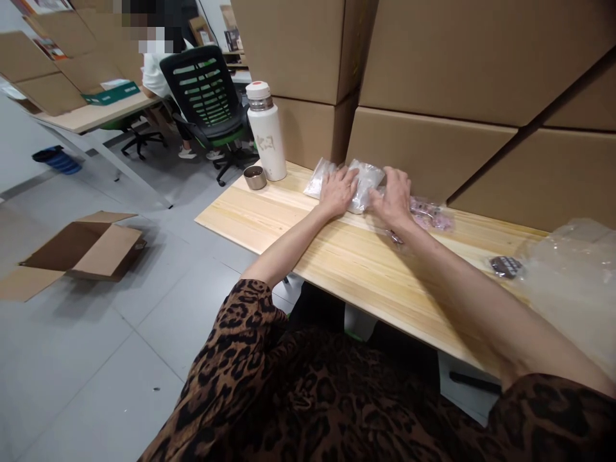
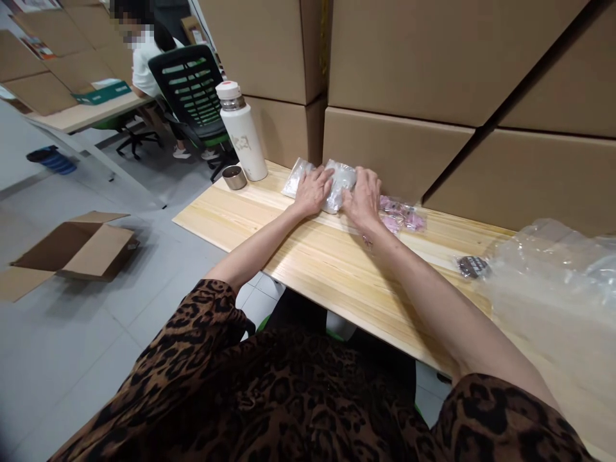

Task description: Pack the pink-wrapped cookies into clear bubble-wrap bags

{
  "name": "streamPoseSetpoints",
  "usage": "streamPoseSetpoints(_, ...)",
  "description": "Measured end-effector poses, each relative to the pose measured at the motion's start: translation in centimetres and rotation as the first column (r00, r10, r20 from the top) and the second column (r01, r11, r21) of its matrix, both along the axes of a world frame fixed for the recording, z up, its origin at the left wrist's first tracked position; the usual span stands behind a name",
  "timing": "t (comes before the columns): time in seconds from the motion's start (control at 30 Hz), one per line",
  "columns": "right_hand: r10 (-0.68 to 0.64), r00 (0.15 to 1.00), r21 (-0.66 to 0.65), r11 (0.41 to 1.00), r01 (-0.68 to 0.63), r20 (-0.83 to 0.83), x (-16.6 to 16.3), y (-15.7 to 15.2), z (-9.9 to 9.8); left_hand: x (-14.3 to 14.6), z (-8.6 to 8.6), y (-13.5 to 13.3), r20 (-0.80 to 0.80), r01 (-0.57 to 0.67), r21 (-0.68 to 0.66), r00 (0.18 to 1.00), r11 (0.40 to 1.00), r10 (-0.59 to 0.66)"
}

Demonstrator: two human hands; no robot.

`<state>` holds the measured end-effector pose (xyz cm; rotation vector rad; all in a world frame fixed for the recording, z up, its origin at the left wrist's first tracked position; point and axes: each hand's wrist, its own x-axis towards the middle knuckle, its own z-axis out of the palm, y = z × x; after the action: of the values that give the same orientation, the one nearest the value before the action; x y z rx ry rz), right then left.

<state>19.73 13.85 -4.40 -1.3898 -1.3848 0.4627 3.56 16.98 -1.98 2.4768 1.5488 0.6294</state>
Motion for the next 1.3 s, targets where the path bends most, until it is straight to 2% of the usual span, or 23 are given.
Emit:
streamPoseSetpoints(0.1,0.161,0.961,0.046,0.983,-0.175,0.224,-0.1,-0.2,-0.1,0.2,-0.8,-0.2,-0.048,-0.071,-0.013,0.996,0.997,0.071)
streamPoseSetpoints(0.23,0.338,0.899,-0.062,0.94,-0.334,0.277,-0.5,0.8,-1.1,0.4,-0.8,-0.5,-0.066,-0.086,-0.049,0.994,0.995,0.083)
streamPoseSetpoints(0.3,0.38,0.874,-0.095,0.924,-0.369,0.302,-0.4,1.3,-1.5,0.5,-0.7,-0.7,-0.084,-0.105,-0.027,0.991,0.994,0.102)
streamPoseSetpoints(0.4,0.402,0.846,-0.123,0.915,-0.384,0.35,0.0,1.5,-1.5,0.6,-0.6,-1.0,-0.085,-0.194,0.036,0.977,0.98,0.196)
streamPoseSetpoints(0.5,0.418,0.823,-0.16,0.908,-0.387,0.385,0.3,1.5,-1.2,0.6,-0.5,-0.7,-0.1,-0.29,-0.02,0.953,0.957,0.286)
streamPoseSetpoints(0.7,0.437,0.789,-0.249,0.898,-0.362,0.432,-0.4,1.6,-0.1,-0.1,0.6,0.7,-0.243,-0.206,-0.139,0.955,0.969,0.168)
streamPoseSetpoints(0.83,0.414,0.785,-0.263,0.909,-0.325,0.461,0.4,0.3,2.1,-0.2,1.7,0.7,-0.299,-0.195,-0.189,0.945,0.962,0.133)
streamPoseSetpoints(0.97,0.247,0.853,-0.13,0.969,-0.21,0.46,5.4,-4.4,6.2,-0.2,2.2,1.0,-0.312,-0.203,-0.217,0.941,0.955,0.129)
streamPoseSetpoints(1.03,0.132,0.871,-0.11,0.99,-0.09,0.474,8.9,-8.0,8.2,-0.2,2.3,1.2,-0.313,-0.207,-0.228,0.941,0.951,0.13)
streamPoseSetpoints(1.1,0.023,0.844,-0.15,0.986,0.068,0.535,12.5,-12.1,9.2,-0.2,2.4,1.4,-0.313,-0.206,-0.246,0.942,0.947,0.124)
streamPoseSetpoints(1.2,-0.058,0.792,-0.234,0.94,0.248,0.607,16.4,-18.4,8.2,-0.3,2.7,1.4,-0.303,-0.19,-0.275,0.947,0.943,0.102)
streamPoseSetpoints(1.3,-0.049,0.712,-0.259,0.912,0.318,0.701,17.8,-23.9,5.4,-0.4,3.4,1.0,-0.271,-0.197,-0.29,0.955,0.937,0.117)
